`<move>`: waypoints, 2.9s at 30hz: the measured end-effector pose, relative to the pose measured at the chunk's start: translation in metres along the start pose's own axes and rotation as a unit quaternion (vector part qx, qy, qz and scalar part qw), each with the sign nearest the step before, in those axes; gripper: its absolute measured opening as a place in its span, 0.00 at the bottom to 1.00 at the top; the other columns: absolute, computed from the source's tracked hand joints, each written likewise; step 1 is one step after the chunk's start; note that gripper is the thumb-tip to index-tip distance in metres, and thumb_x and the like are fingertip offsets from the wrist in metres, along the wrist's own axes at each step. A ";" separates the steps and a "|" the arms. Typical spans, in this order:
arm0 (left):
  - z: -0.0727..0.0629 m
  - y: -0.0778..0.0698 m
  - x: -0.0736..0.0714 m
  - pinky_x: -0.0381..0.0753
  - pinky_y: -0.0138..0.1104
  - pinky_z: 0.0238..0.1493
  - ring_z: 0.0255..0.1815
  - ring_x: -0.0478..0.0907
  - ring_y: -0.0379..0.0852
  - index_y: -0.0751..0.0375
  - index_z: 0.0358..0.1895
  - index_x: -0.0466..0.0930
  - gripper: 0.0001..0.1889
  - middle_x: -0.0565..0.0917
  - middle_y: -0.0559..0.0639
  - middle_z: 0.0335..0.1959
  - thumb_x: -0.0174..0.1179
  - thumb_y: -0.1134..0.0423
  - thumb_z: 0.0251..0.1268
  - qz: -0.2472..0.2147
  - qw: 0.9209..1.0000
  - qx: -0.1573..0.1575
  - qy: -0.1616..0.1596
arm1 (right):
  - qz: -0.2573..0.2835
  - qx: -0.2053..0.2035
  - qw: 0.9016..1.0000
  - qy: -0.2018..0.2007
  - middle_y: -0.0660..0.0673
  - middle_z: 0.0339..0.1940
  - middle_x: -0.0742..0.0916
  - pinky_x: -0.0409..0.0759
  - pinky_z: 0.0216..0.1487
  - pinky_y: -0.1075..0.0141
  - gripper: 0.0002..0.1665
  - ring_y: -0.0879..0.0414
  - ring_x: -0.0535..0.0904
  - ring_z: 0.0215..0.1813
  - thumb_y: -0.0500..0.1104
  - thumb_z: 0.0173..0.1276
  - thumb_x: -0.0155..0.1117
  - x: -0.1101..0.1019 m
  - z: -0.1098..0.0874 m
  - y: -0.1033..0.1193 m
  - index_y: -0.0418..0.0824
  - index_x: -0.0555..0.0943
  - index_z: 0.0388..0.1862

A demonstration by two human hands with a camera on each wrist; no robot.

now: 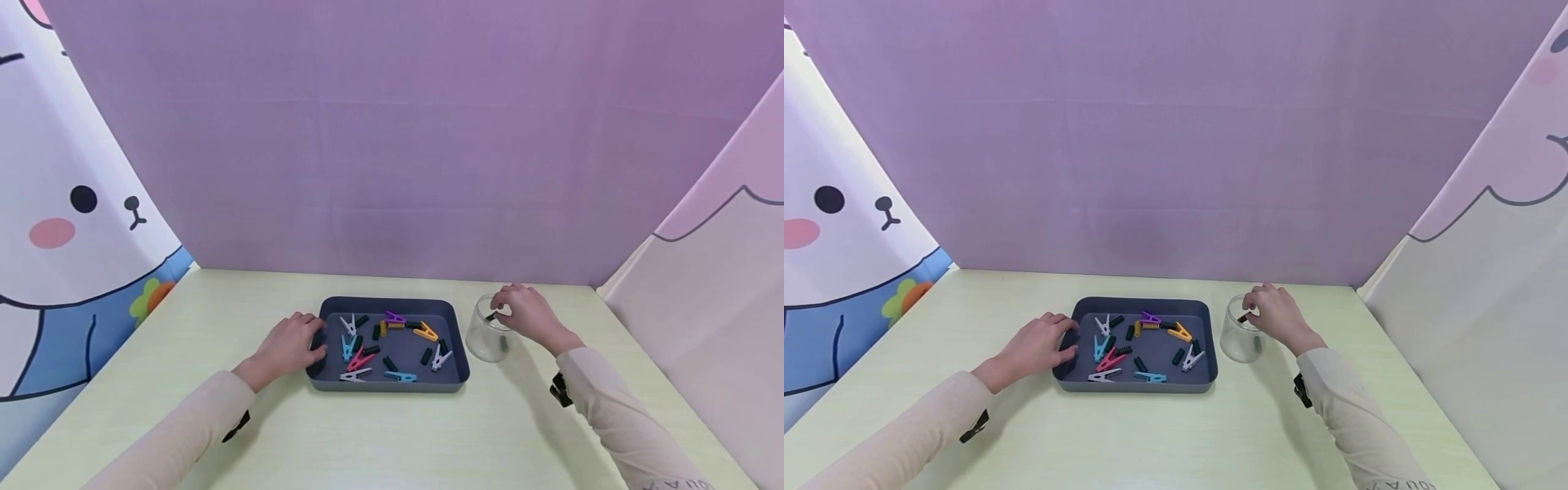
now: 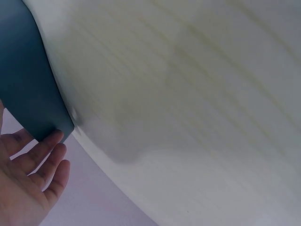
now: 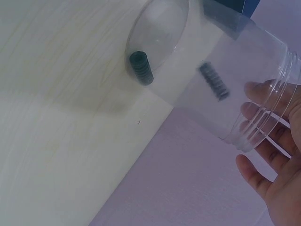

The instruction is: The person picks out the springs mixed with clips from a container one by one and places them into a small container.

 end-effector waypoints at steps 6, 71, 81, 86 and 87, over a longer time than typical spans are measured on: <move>0.001 0.000 0.001 0.77 0.46 0.43 0.43 0.75 0.52 0.60 0.45 0.78 0.21 0.80 0.56 0.45 0.62 0.49 0.51 -0.001 1.000 -0.001 0.004 | 0.003 0.003 1.000 -0.002 0.49 0.30 0.84 0.75 0.33 0.56 0.09 0.51 0.75 0.35 0.36 0.47 0.70 0.001 0.000 -0.001 0.41 0.83 0.30; 0.004 0.003 0.005 0.76 0.45 0.44 0.44 0.75 0.52 0.60 0.46 0.78 0.22 0.80 0.55 0.45 0.62 0.49 0.51 -0.003 1.000 -0.004 0.017 | -0.012 -0.148 0.983 0.112 0.53 0.34 0.83 0.75 0.43 0.59 0.09 0.58 0.73 0.38 0.43 0.53 0.68 0.047 0.023 0.103 0.47 0.83 0.35; 0.004 0.004 0.007 0.77 0.45 0.43 0.42 0.74 0.51 0.60 0.45 0.78 0.22 0.80 0.55 0.45 0.63 0.49 0.50 -0.001 1.000 -0.002 0.008 | -0.022 -0.144 0.980 0.133 0.53 0.38 0.85 0.74 0.44 0.59 0.13 0.57 0.74 0.40 0.44 0.53 0.69 0.052 0.027 0.109 0.46 0.83 0.39; 0.004 0.004 0.007 0.77 0.45 0.43 0.43 0.75 0.52 0.60 0.46 0.78 0.22 0.80 0.55 0.45 0.63 0.49 0.50 -0.001 1.000 -0.002 0.008 | -0.015 -0.147 0.979 0.139 0.51 0.43 0.85 0.74 0.51 0.54 0.13 0.55 0.76 0.46 0.43 0.54 0.68 0.055 0.028 0.110 0.47 0.83 0.40; 0.004 0.003 0.006 0.77 0.46 0.43 0.43 0.75 0.52 0.60 0.46 0.78 0.22 0.80 0.55 0.45 0.63 0.49 0.50 0.000 1.000 -0.001 0.009 | -0.014 -0.148 0.979 0.140 0.51 0.44 0.85 0.74 0.52 0.53 0.12 0.54 0.76 0.47 0.42 0.54 0.68 0.056 0.028 0.111 0.47 0.83 0.40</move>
Point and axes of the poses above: each hand's wrist, its own z-axis towards the middle knuckle, its own x-axis out of the palm, y = z × x, the point moved 3 cm from there along z, towards the middle knuckle
